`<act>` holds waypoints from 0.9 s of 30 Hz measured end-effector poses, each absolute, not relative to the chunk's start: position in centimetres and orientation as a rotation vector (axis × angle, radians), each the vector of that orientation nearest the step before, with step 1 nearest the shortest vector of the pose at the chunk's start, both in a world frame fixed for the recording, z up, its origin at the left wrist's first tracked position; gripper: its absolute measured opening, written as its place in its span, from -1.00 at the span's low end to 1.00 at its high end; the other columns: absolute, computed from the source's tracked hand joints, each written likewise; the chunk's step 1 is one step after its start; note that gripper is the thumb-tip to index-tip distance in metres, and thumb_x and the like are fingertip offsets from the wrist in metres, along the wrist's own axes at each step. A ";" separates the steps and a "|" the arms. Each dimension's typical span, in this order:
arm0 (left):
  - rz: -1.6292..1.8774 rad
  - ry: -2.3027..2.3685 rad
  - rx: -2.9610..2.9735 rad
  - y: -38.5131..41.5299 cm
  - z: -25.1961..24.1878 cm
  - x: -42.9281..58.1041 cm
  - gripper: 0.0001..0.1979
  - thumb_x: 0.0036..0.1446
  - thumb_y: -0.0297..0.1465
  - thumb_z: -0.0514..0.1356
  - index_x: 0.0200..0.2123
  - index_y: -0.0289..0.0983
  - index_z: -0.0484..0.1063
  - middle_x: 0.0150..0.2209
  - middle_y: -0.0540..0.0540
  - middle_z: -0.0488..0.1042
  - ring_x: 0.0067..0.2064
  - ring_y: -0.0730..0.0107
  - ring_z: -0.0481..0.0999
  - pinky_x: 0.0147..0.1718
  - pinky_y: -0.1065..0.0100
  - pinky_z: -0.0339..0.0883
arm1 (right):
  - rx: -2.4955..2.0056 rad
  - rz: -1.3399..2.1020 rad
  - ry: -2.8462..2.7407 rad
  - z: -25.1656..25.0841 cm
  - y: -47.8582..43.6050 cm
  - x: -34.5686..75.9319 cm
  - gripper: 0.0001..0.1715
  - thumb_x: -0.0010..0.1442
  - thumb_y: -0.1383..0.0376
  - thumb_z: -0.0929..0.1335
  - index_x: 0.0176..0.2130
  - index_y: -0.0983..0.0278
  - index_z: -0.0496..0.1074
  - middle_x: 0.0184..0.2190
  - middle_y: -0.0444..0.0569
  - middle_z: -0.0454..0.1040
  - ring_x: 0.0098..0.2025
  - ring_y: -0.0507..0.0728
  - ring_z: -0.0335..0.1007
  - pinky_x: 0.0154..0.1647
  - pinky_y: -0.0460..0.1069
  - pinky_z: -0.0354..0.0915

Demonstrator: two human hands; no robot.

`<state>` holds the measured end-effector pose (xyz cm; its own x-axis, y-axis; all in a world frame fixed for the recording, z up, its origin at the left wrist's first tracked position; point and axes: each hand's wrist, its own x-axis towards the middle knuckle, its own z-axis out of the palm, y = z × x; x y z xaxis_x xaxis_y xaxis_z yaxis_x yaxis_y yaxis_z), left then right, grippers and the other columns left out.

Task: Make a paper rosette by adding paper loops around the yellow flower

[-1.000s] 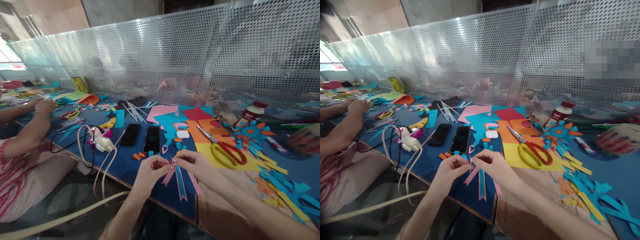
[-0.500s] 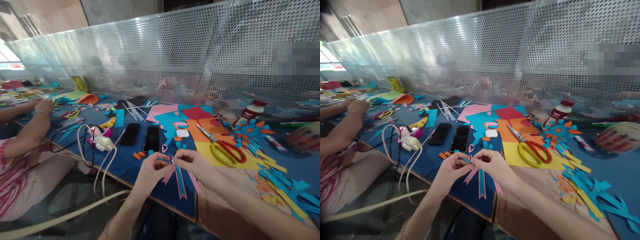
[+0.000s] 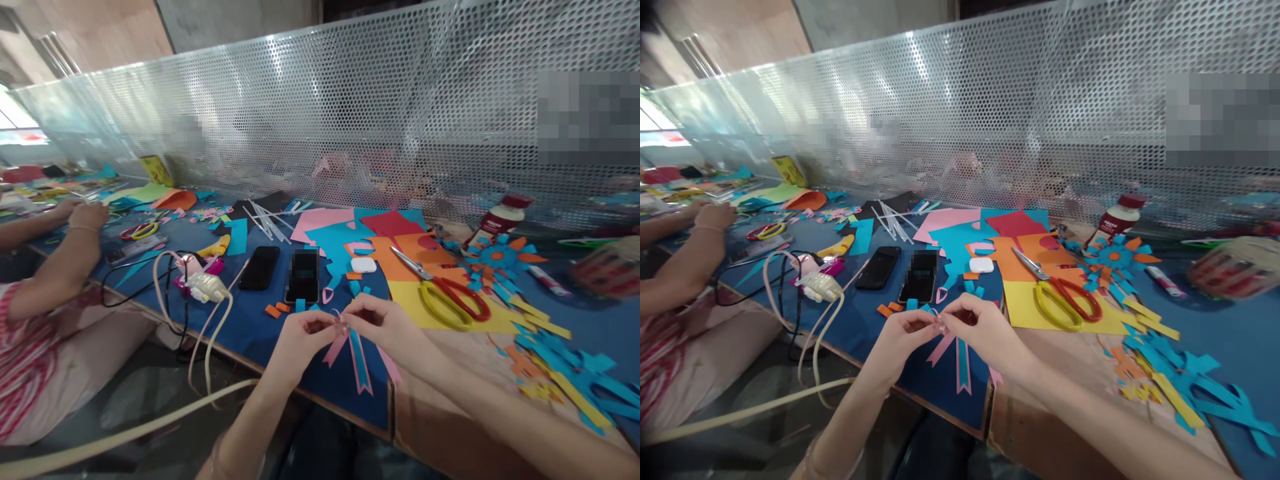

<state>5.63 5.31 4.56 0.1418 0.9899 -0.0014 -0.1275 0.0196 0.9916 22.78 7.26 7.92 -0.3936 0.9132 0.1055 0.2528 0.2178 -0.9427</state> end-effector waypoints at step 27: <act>1.831 1.069 0.733 4.5 3.5 3.2 -0.79 0.00 -0.32 0.34 -0.52 -0.31 0.43 -0.62 0.12 0.19 -0.62 0.67 0.04 -0.65 0.51 -0.04 | -0.928 0.730 -2.600 12.7 23.2 2.8 -0.76 0.14 0.40 0.36 -0.56 0.38 0.42 -0.58 -0.10 0.45 -0.42 0.05 0.39 -0.30 -0.06 0.26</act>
